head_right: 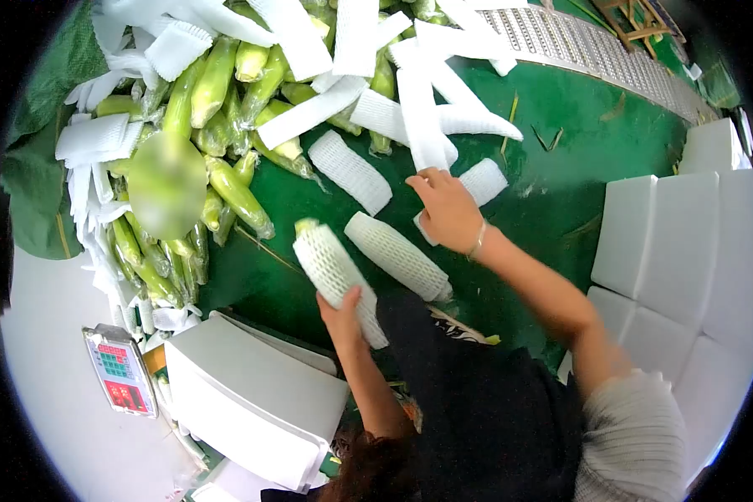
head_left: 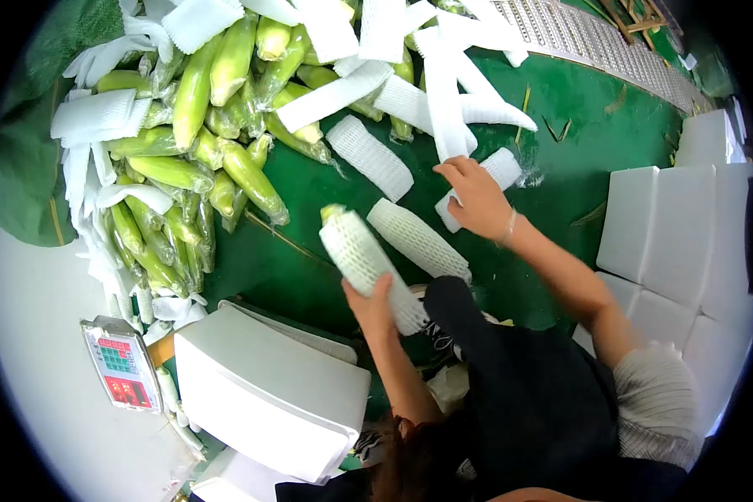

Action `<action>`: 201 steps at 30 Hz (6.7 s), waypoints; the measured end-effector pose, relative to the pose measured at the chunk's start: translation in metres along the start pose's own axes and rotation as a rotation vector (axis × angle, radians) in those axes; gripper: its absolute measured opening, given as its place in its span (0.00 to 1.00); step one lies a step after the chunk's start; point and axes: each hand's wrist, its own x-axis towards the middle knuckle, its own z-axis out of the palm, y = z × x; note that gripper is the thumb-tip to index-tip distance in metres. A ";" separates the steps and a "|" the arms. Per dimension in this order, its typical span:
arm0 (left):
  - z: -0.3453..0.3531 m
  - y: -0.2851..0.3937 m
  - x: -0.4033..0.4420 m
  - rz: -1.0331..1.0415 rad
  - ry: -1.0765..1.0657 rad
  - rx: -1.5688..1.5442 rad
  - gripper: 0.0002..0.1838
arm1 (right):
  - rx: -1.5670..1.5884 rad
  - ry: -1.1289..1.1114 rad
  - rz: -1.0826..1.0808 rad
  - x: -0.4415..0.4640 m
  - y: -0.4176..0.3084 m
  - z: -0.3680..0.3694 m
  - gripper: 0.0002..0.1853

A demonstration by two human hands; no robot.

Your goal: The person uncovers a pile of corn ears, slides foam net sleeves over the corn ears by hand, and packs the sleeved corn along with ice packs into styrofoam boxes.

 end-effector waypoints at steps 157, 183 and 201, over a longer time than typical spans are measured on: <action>0.052 -0.001 0.181 -0.121 -0.197 0.290 0.36 | 0.438 -0.304 0.370 0.084 -0.061 0.053 0.20; 0.059 0.027 0.128 0.331 -0.126 -0.067 0.16 | 0.410 0.241 0.466 0.100 -0.035 0.095 0.15; -0.038 0.019 -0.040 0.051 -0.109 -0.102 0.30 | 0.100 -0.930 0.151 -0.032 -0.117 0.021 0.12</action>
